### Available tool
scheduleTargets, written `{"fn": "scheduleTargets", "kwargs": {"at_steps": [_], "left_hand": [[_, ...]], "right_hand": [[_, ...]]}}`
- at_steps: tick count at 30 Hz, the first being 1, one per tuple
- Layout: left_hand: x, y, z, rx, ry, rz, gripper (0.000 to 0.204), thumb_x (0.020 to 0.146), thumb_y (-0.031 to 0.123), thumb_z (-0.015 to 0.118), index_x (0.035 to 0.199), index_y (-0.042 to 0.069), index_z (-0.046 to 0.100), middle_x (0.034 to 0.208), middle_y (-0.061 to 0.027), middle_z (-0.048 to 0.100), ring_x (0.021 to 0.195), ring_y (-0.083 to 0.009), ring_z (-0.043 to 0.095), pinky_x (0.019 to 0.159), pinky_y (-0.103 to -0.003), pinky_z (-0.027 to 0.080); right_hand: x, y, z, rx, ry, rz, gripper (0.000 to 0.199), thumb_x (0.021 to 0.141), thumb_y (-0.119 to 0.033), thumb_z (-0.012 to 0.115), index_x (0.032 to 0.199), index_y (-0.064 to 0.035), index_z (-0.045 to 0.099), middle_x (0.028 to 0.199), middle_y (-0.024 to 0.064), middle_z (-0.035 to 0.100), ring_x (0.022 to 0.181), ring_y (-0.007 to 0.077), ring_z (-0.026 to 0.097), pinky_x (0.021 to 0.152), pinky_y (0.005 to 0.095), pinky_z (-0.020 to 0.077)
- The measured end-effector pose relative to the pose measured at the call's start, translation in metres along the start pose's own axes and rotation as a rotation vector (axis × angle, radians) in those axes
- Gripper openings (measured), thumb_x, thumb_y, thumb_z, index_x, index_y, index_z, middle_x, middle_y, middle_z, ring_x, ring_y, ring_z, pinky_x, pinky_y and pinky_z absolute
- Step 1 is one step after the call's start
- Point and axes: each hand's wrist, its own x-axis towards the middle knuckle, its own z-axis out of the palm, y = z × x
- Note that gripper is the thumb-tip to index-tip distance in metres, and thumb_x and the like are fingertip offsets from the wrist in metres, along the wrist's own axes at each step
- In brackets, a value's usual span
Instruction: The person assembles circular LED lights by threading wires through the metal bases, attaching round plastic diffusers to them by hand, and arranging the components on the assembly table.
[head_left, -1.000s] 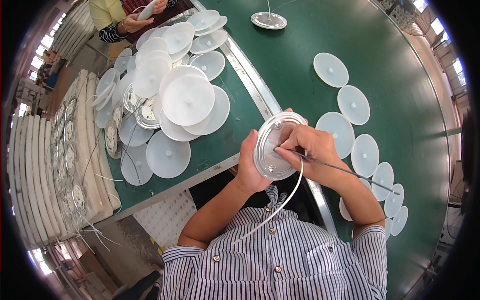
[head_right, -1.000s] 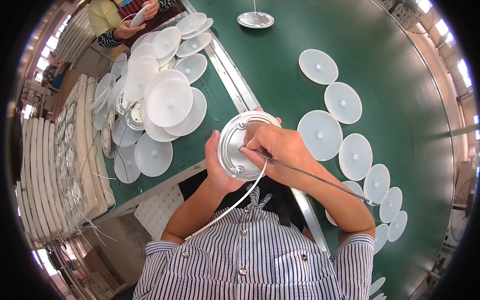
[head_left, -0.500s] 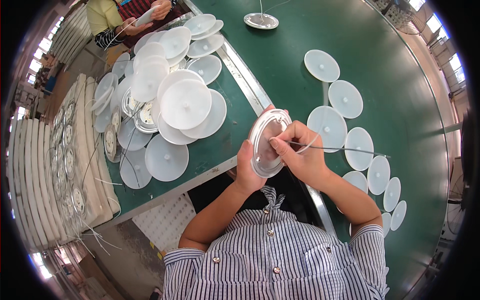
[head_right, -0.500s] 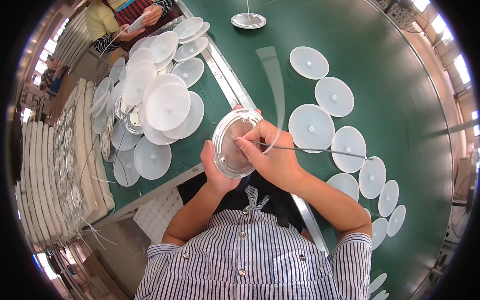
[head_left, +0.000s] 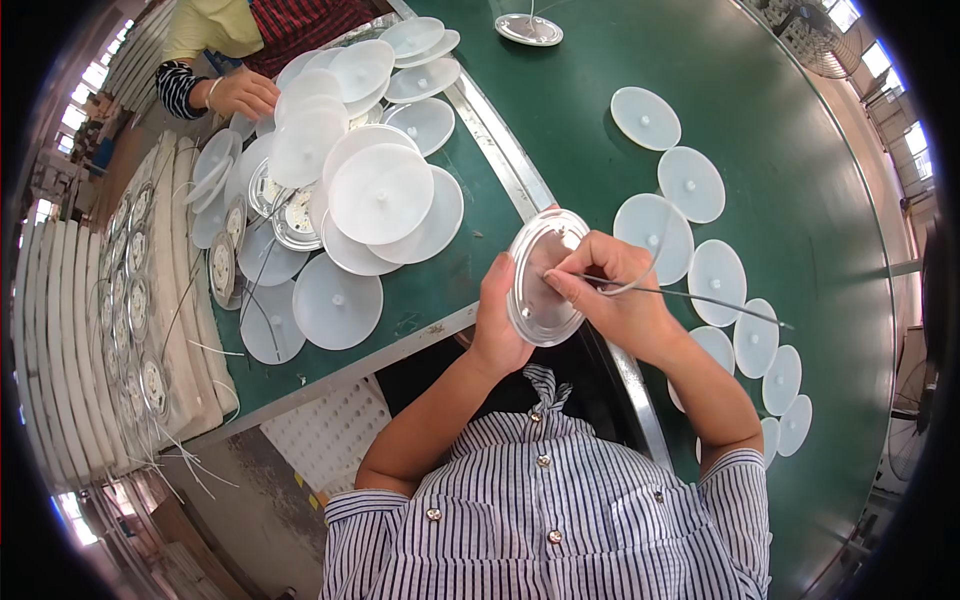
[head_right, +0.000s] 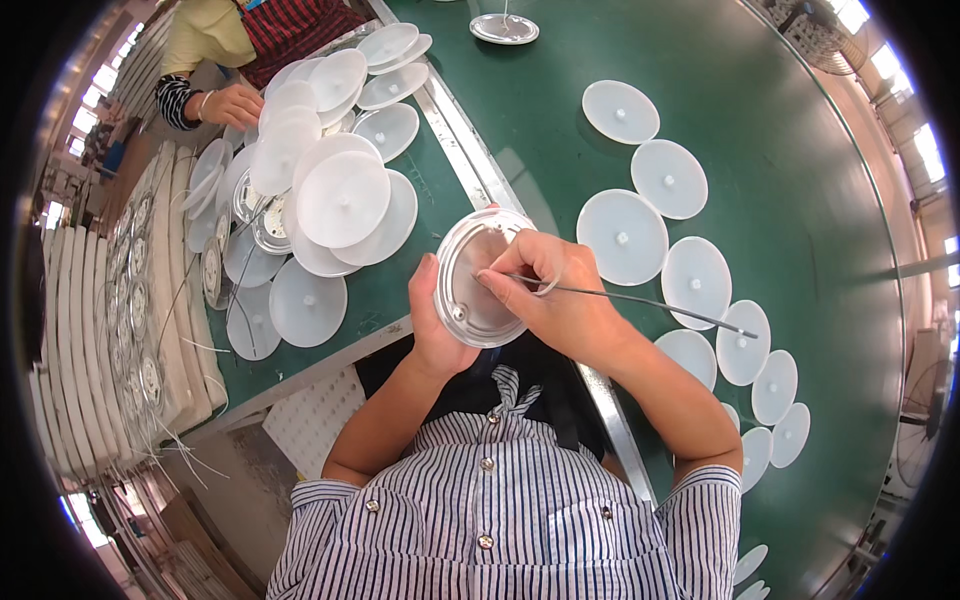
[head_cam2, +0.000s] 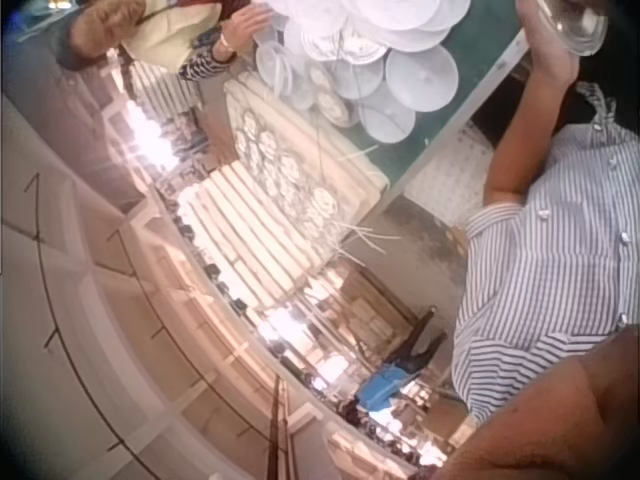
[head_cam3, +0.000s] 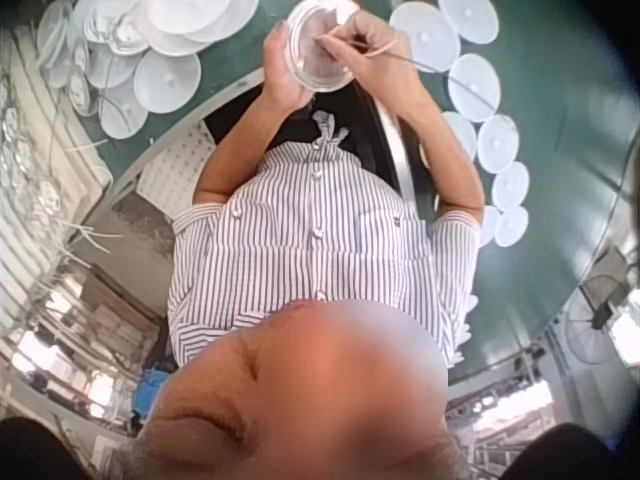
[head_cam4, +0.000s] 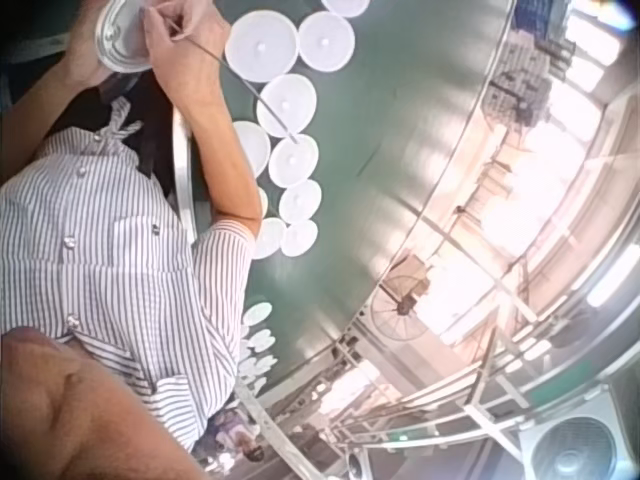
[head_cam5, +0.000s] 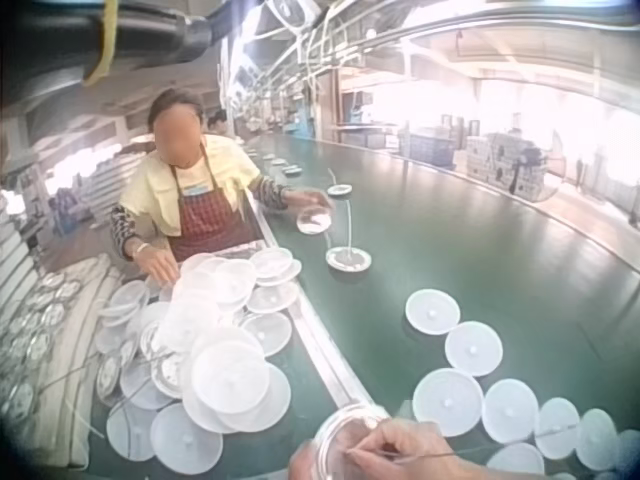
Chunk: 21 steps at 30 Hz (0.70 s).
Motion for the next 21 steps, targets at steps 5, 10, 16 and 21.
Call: {"fn": "scheduleTargets", "kwargs": {"at_steps": [5,10,16,21], "left_hand": [[0.001,0.004,0.008,-0.144,-0.060,-0.160,0.078,0.080,0.059,0.026,0.135,0.005,0.015,0.134,-0.0217,0.025,0.122,-0.0298,0.031,0.101,-0.040,0.025],[-0.002,-0.004,0.002,-0.246,-0.161,-0.044,0.076,0.079,0.050,0.045,0.136,0.011,0.012,0.133,-0.0118,0.028,0.120,-0.0236,0.034,0.098,-0.037,0.030],[-0.005,0.002,0.005,-0.110,0.033,-0.200,0.072,0.079,0.053,0.039,0.129,0.003,0.027,0.125,-0.0149,0.039,0.113,-0.0255,0.043,0.095,-0.039,0.036],[0.000,0.007,0.000,-0.272,0.184,-0.173,0.072,0.076,0.059,0.043,0.122,0.005,0.036,0.118,-0.0126,0.046,0.110,-0.0280,0.046,0.090,-0.041,0.040]], "right_hand": [[0.004,-0.007,-0.018,-0.040,-0.263,-0.113,0.014,0.072,-0.006,0.067,0.070,-0.0016,0.054,0.066,0.0036,0.056,0.058,0.0085,0.053,0.054,0.0214,0.0429],[0.002,-0.003,-0.009,0.034,-0.115,0.034,0.013,0.073,-0.006,0.065,0.071,-0.0010,0.053,0.064,0.0050,0.055,0.059,0.0099,0.053,0.051,0.0225,0.0424],[0.009,-0.008,-0.025,-0.195,-0.317,-0.145,0.015,0.068,-0.006,0.066,0.071,-0.0016,0.052,0.071,0.0092,0.056,0.060,0.0221,0.055,0.054,0.0292,0.0430],[0.008,0.000,-0.044,-0.164,-0.431,-0.319,0.011,0.072,-0.004,0.063,0.072,-0.0018,0.052,0.073,0.0085,0.059,0.065,0.0214,0.057,0.058,0.0308,0.0457]]}}
